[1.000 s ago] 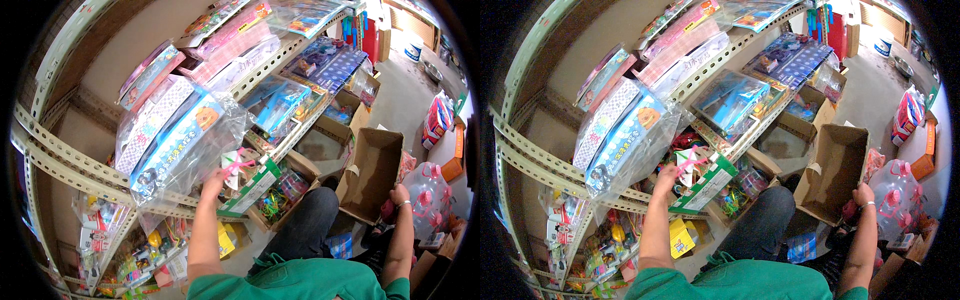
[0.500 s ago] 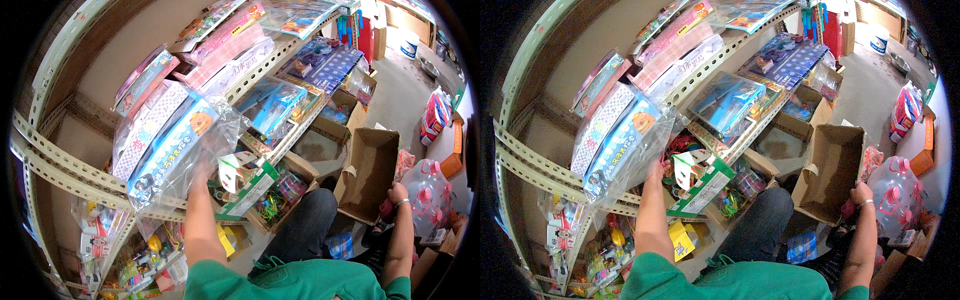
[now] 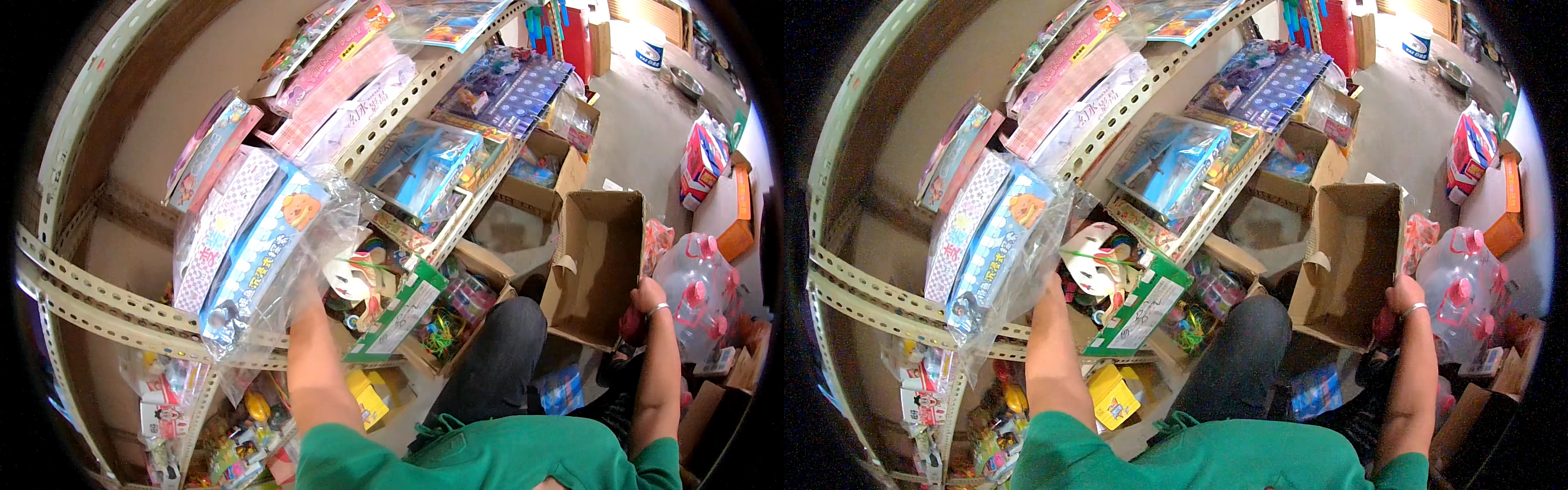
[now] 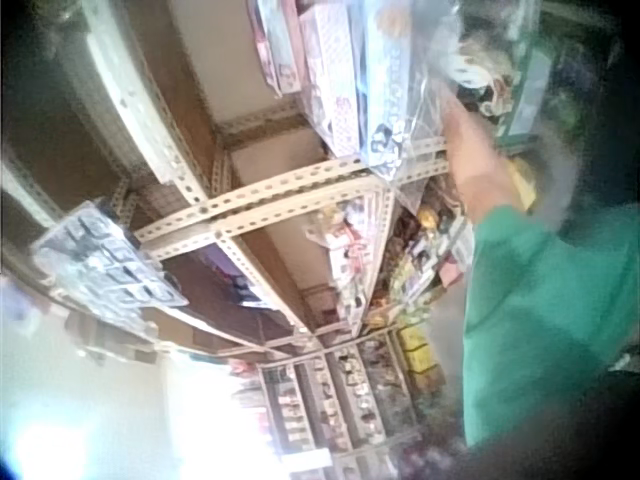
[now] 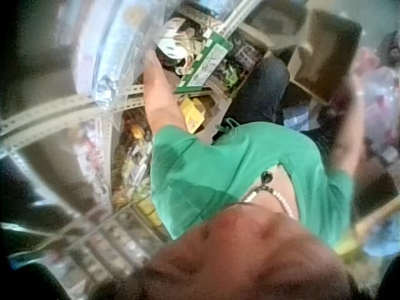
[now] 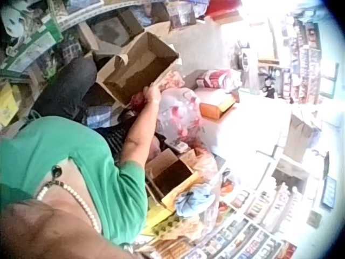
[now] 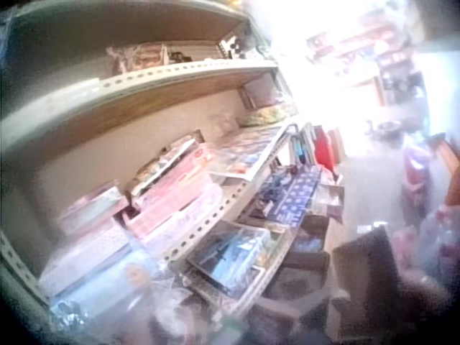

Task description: The person is sitting on the floor in a cluttered storage area, picking up colorful plastic sticks and wiping them with a cloth. They place the cleaned sticks into a cardboard box.

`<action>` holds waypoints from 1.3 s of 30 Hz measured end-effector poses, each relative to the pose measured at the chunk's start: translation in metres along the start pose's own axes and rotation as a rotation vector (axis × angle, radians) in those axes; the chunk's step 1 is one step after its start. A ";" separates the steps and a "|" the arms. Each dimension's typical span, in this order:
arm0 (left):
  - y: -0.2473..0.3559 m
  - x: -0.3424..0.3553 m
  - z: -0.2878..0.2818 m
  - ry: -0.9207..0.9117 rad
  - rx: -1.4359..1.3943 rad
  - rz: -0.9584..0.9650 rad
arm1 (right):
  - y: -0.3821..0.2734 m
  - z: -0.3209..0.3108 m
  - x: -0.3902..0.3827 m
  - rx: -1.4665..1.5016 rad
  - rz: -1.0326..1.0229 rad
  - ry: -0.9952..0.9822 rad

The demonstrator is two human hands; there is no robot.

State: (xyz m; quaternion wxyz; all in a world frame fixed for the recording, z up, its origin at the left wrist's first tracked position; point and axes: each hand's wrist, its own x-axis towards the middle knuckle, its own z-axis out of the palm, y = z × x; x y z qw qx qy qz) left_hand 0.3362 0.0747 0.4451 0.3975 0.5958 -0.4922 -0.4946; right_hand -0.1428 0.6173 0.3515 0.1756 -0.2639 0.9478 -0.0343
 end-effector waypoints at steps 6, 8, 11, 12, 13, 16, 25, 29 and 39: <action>0.033 -0.014 -0.010 0.055 0.162 0.030 | -0.003 -0.001 -0.001 0.015 -0.014 0.021; 0.039 -0.015 -0.016 0.067 0.183 0.042 | -0.001 0.001 -0.001 0.017 -0.013 0.019; 0.038 -0.019 -0.019 0.065 0.172 0.055 | 0.001 -0.001 -0.002 0.027 -0.001 0.024; 0.036 -0.020 -0.018 0.064 0.155 0.057 | 0.001 -0.002 -0.003 0.029 0.004 0.026; 0.032 -0.021 -0.016 0.063 0.131 0.057 | 0.002 -0.002 -0.003 0.021 -0.002 0.025; 0.016 -0.026 -0.012 0.063 -0.003 0.070 | 0.002 -0.004 -0.004 0.015 -0.011 0.020; 0.015 -0.062 0.021 0.167 -0.008 0.012 | 0.005 -0.005 -0.008 0.024 -0.006 0.046; 0.020 -0.057 0.004 0.117 0.178 0.017 | 0.005 -0.005 -0.006 0.011 -0.019 0.013; -0.015 0.012 -0.062 0.315 1.019 0.710 | -0.004 -0.005 -0.006 -0.025 -0.019 -0.013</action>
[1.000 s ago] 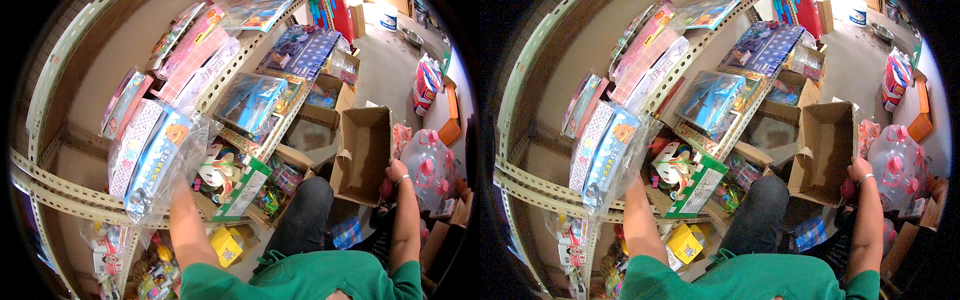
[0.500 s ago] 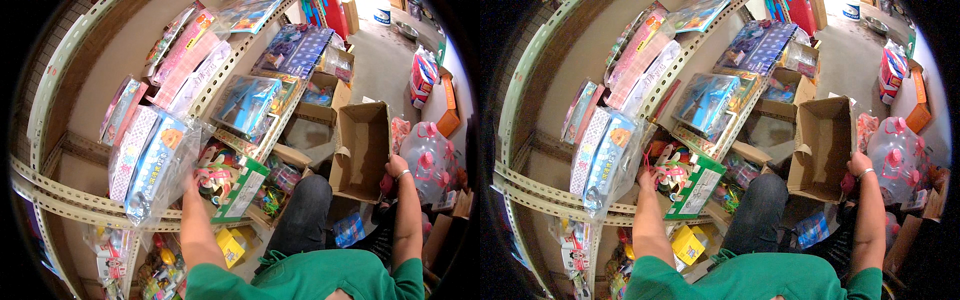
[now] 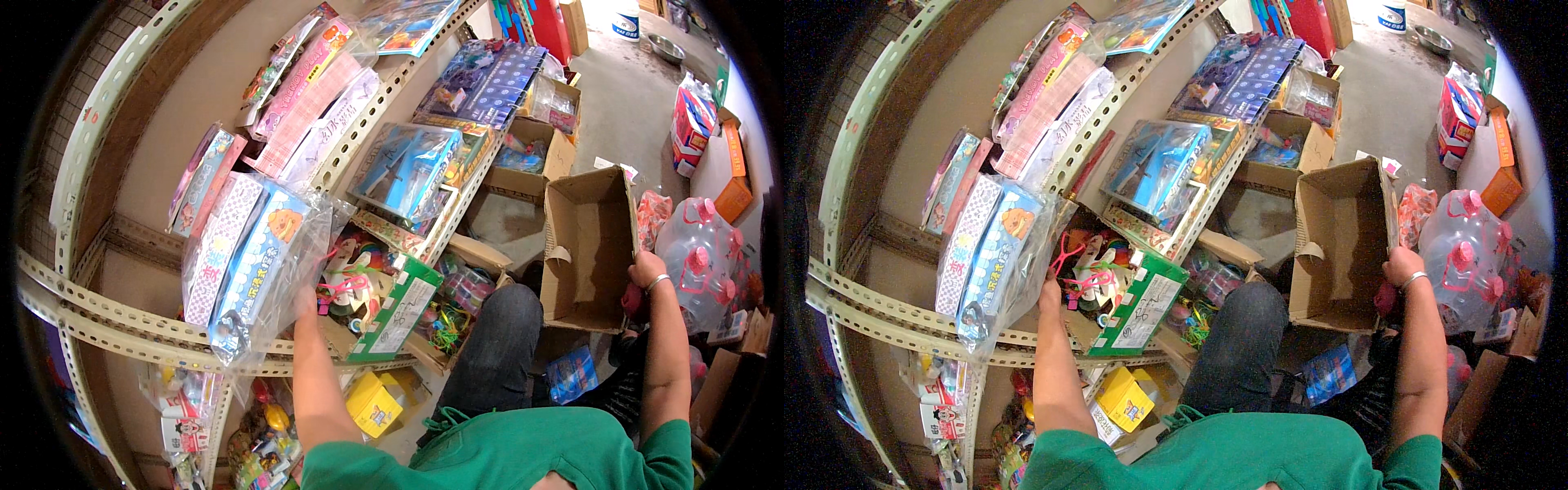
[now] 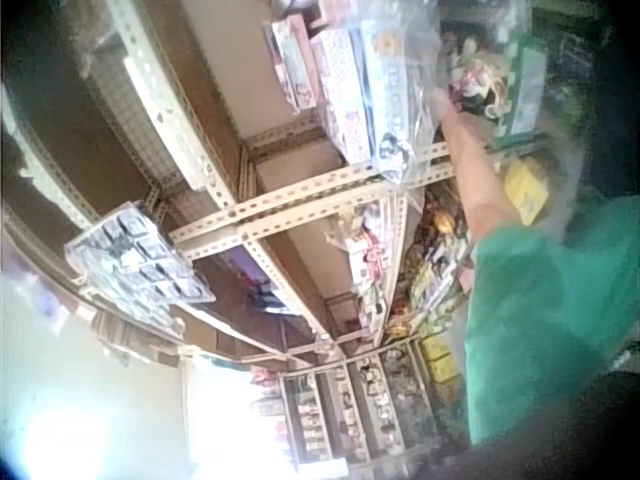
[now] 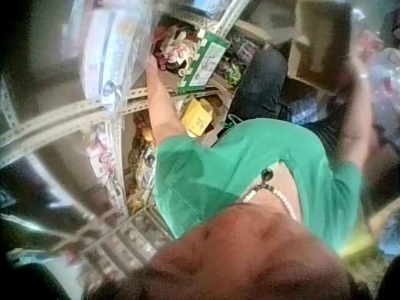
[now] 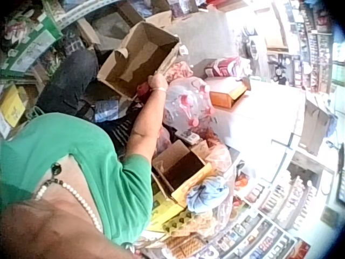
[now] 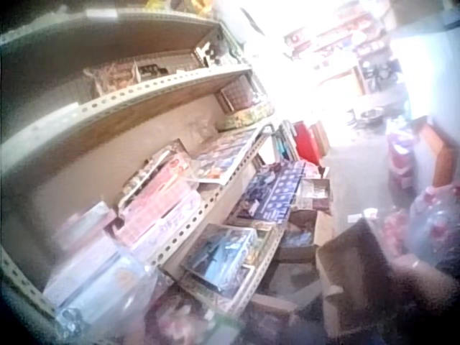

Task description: The person is sitting on the floor in a cluttered storage area, picking up colorful plastic sticks and wiping them with a cloth. They place the cleaned sticks into a cardboard box.

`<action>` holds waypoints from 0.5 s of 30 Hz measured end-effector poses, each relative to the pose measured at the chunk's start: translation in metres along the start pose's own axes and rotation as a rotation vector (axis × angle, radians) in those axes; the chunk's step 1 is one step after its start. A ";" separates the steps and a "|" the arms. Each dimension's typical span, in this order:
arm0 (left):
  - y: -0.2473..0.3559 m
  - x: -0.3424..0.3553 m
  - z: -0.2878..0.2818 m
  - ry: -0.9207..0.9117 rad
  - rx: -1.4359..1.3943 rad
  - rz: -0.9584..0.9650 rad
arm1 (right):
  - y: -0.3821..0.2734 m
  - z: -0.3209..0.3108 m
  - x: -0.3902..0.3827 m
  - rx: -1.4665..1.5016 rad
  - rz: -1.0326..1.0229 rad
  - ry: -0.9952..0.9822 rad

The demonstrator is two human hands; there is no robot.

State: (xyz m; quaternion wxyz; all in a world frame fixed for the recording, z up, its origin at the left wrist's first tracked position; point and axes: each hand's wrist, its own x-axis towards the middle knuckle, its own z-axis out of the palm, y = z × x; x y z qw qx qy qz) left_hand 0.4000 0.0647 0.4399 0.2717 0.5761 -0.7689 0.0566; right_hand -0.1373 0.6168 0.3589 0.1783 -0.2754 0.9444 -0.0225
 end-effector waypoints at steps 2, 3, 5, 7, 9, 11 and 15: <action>-0.003 -0.008 -0.001 -0.078 -0.067 -0.066 | 0.002 0.000 -0.001 0.015 0.020 0.030; 0.005 -0.012 -0.004 -0.119 -0.105 -0.096 | 0.004 -0.001 -0.002 0.022 0.035 0.047; 0.015 -0.021 -0.014 -0.187 -0.249 -0.160 | 0.005 -0.003 -0.003 0.012 0.032 0.035; 0.022 -0.032 -0.030 -0.221 -0.540 -0.239 | 0.007 -0.003 -0.004 0.010 0.017 0.038; 0.048 -0.041 -0.046 -0.257 -0.674 -0.374 | 0.013 0.000 -0.001 0.004 0.003 0.063; 0.093 -0.046 -0.067 -0.303 -0.559 -0.563 | 0.013 -0.002 -0.003 0.008 0.023 0.050; 0.071 -0.033 -0.058 -0.420 -0.204 -0.489 | 0.001 -0.007 -0.010 0.064 -0.011 0.047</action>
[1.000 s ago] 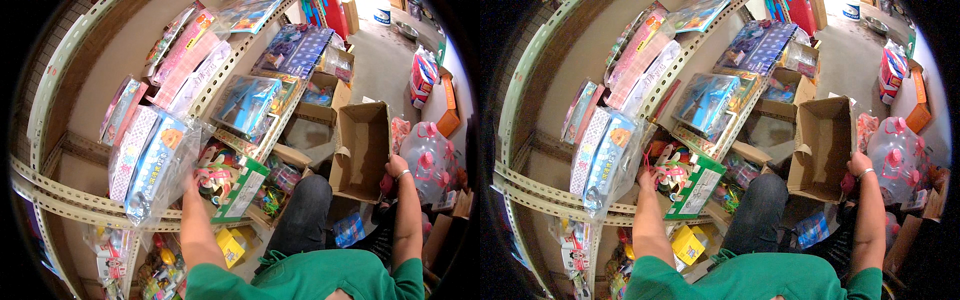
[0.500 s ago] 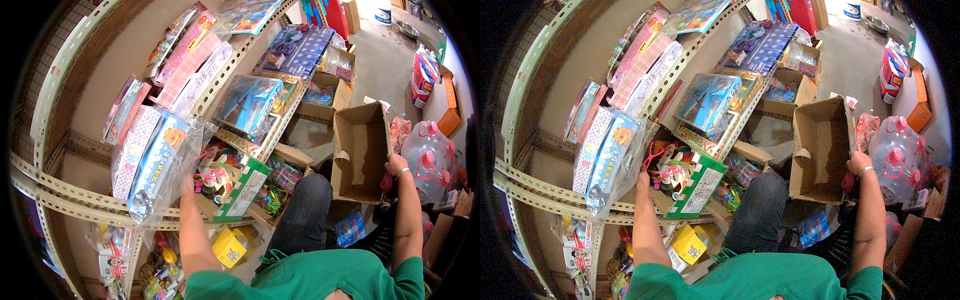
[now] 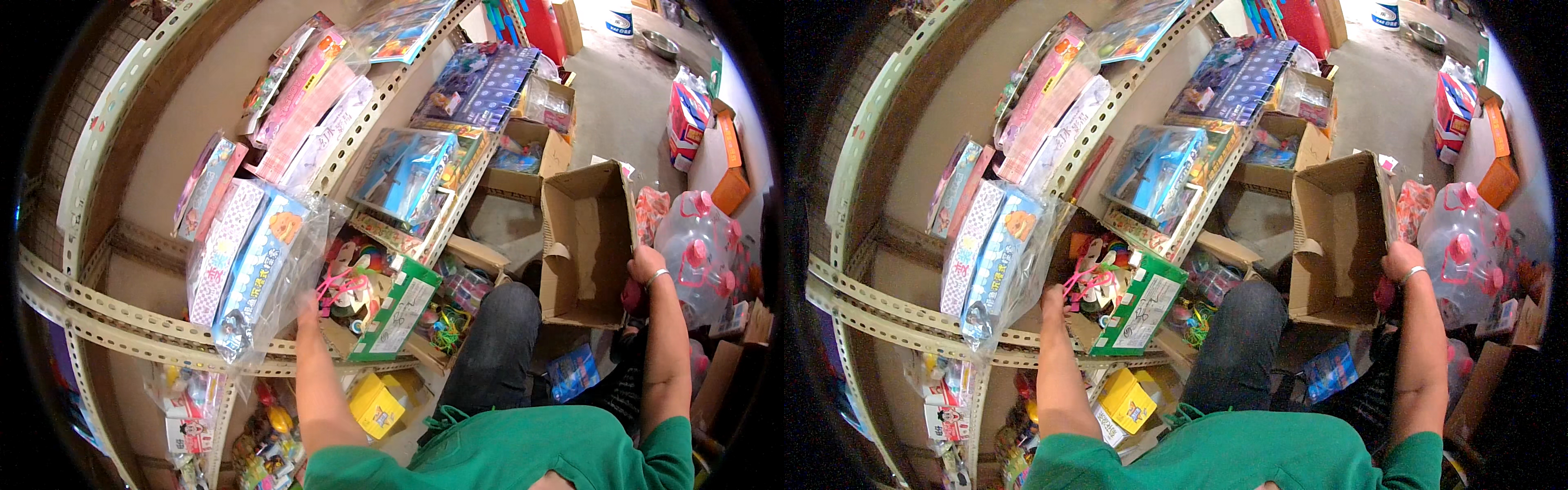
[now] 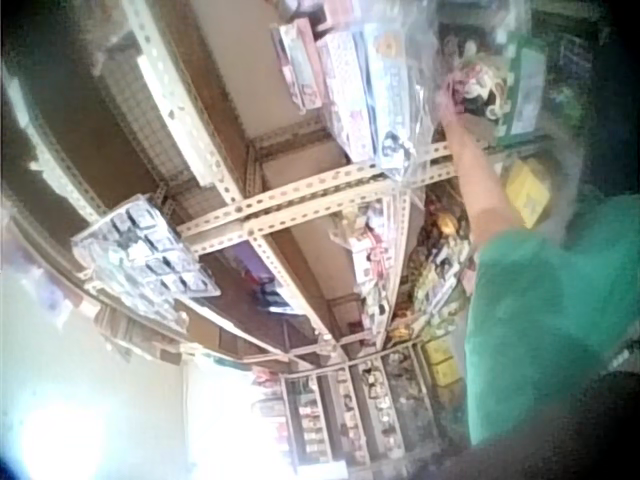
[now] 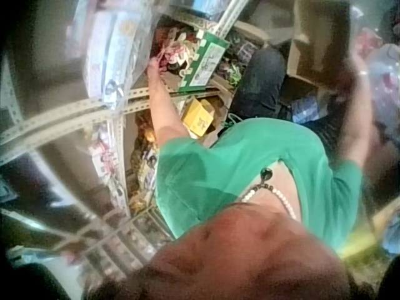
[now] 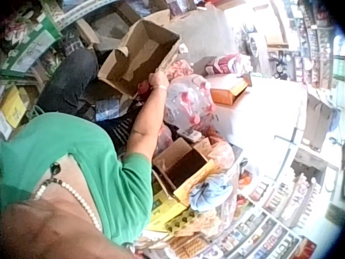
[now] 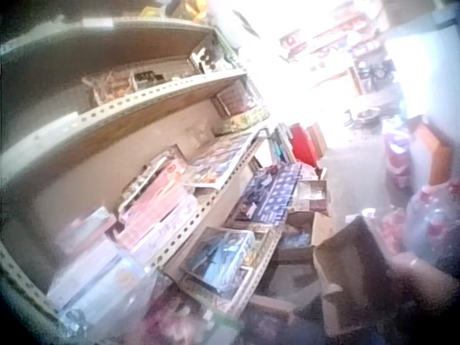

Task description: The person is sitting on the floor in a cluttered storage area, picking up colorful plastic sticks and wiping them with a cloth. They place the cleaned sticks into a cardboard box.

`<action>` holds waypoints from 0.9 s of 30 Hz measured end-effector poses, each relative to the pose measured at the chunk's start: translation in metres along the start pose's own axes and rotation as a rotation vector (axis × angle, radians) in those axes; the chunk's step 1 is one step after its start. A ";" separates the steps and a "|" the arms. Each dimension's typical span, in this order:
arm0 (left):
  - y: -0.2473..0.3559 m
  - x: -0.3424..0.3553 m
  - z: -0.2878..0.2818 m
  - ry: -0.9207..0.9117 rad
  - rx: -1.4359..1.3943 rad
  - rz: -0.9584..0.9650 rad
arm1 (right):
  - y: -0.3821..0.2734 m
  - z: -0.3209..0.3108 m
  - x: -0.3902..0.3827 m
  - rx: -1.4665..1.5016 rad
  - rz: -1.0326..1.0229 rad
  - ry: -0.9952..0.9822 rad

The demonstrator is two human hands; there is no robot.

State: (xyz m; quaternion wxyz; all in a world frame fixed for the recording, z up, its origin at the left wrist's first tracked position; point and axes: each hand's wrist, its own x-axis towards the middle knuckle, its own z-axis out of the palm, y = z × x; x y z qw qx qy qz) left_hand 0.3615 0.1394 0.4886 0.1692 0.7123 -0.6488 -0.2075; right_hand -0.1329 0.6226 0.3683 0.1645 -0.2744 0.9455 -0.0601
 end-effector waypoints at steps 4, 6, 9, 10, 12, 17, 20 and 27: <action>0.042 -0.049 0.006 0.167 0.121 0.304 | 0.009 -0.001 0.000 -0.045 -0.010 0.029; 0.065 -0.079 0.013 0.246 -0.056 0.437 | 0.009 -0.005 -0.002 -0.047 -0.015 0.054; 0.086 -0.113 0.049 0.048 -0.462 0.621 | 0.009 -0.007 -0.004 -0.002 0.019 0.114; 0.089 -0.125 0.070 -0.116 -0.627 0.610 | 0.007 -0.009 -0.004 0.015 0.026 0.105; 0.116 -0.165 0.105 -0.239 -0.326 0.819 | 0.005 -0.015 -0.005 0.048 0.048 0.095; 0.168 -0.240 0.158 -0.419 -0.264 1.071 | 0.004 -0.010 -0.005 0.087 0.061 0.210; 0.186 -0.247 0.186 -0.562 -0.207 1.027 | 0.009 -0.011 -0.006 0.153 0.041 0.255; 0.211 -0.224 0.257 -0.611 -0.059 0.860 | 0.012 -0.013 0.005 0.264 0.056 0.311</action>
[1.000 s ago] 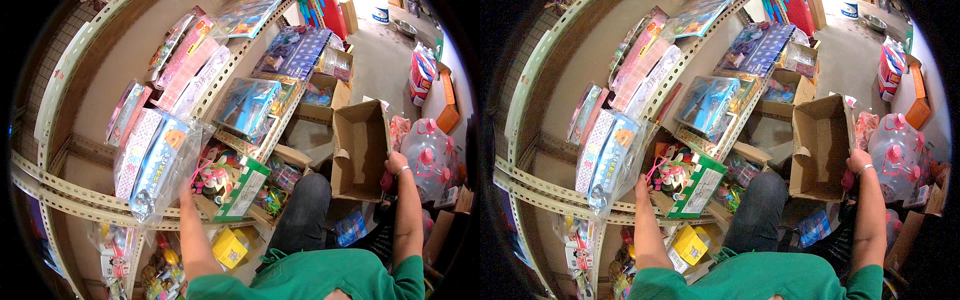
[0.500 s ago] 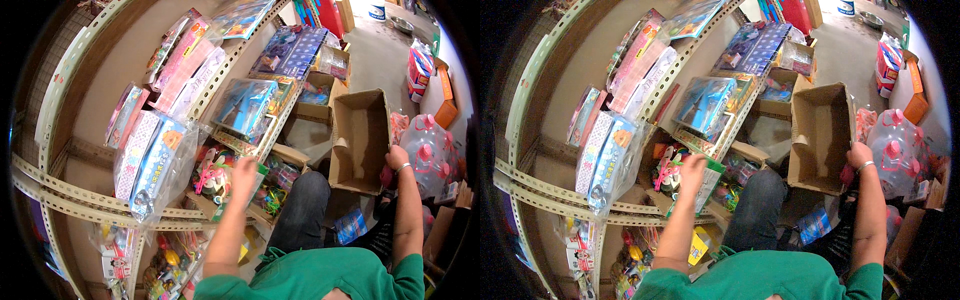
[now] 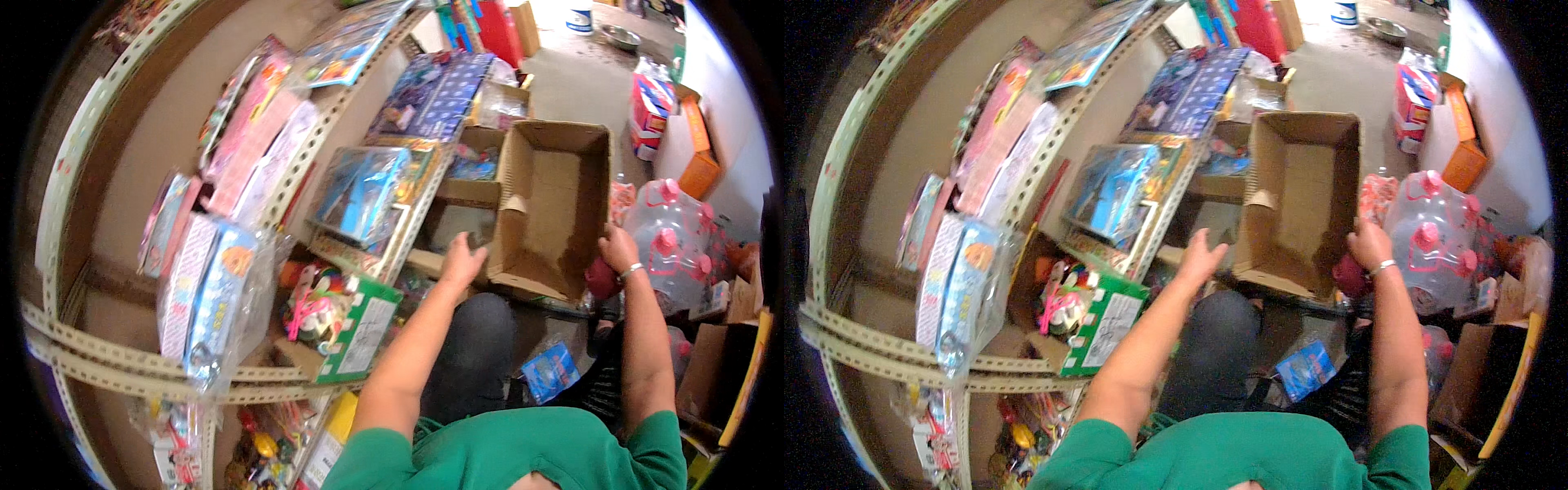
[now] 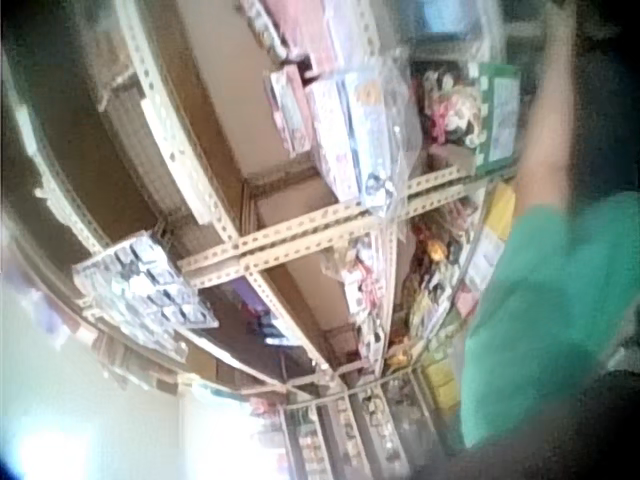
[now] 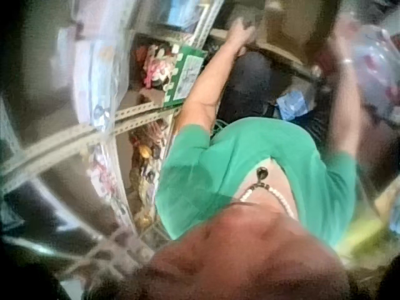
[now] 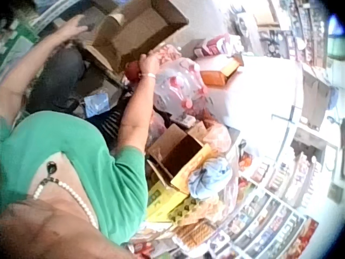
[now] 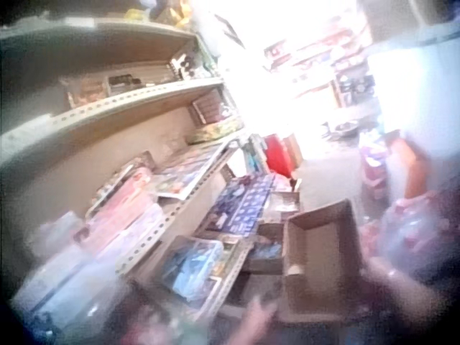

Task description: The person is sitting on the floor in a cluttered storage area, picking up colorful plastic sticks and wiping them with a cloth. They place the cleaned sticks into a cardboard box.

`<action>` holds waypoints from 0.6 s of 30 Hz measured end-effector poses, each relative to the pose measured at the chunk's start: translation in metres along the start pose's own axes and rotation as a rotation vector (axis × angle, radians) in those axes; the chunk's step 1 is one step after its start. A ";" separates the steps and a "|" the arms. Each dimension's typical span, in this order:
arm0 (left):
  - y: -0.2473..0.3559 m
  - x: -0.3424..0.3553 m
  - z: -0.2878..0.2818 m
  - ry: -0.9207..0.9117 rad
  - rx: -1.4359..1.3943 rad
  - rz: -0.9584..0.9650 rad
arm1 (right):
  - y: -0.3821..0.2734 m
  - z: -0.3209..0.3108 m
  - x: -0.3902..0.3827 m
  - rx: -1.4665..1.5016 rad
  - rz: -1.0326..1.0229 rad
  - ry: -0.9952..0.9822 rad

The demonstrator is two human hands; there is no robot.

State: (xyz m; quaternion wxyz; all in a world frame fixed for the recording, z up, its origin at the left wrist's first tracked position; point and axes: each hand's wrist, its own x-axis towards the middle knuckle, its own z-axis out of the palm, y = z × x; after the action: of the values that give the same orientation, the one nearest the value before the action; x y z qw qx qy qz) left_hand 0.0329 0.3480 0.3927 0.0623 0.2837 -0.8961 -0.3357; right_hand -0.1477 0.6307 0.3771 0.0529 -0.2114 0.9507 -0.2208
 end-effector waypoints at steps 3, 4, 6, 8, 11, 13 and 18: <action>-0.005 0.026 0.013 0.000 0.057 -0.048 | -0.004 -0.001 0.003 0.016 0.015 0.056; -0.003 0.034 0.020 -0.004 -0.001 -0.064 | -0.003 -0.004 0.003 0.031 0.016 0.042; -0.005 0.054 0.033 -0.013 -0.113 -0.098 | 0.002 -0.008 0.005 0.043 0.010 -0.007; -0.008 0.071 0.037 -0.235 -0.312 -0.098 | 0.006 -0.017 0.007 0.037 -0.007 -0.076; -0.004 0.080 0.059 -0.403 -0.355 -0.136 | 0.010 -0.018 0.008 -0.012 -0.042 -0.124; 0.001 0.084 0.068 -0.538 -0.101 -0.182 | 0.004 -0.021 0.007 -0.065 -0.076 -0.122; -0.047 0.072 0.107 -0.461 -0.346 -0.250 | -0.015 -0.022 0.018 0.048 -0.050 0.054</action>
State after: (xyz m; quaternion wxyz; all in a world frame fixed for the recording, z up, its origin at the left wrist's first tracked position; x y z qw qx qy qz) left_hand -0.0372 0.3407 0.2749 -0.1369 0.2933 -0.7742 -0.5439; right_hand -0.1631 0.6197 0.4031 0.0269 -0.2277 0.9406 -0.2503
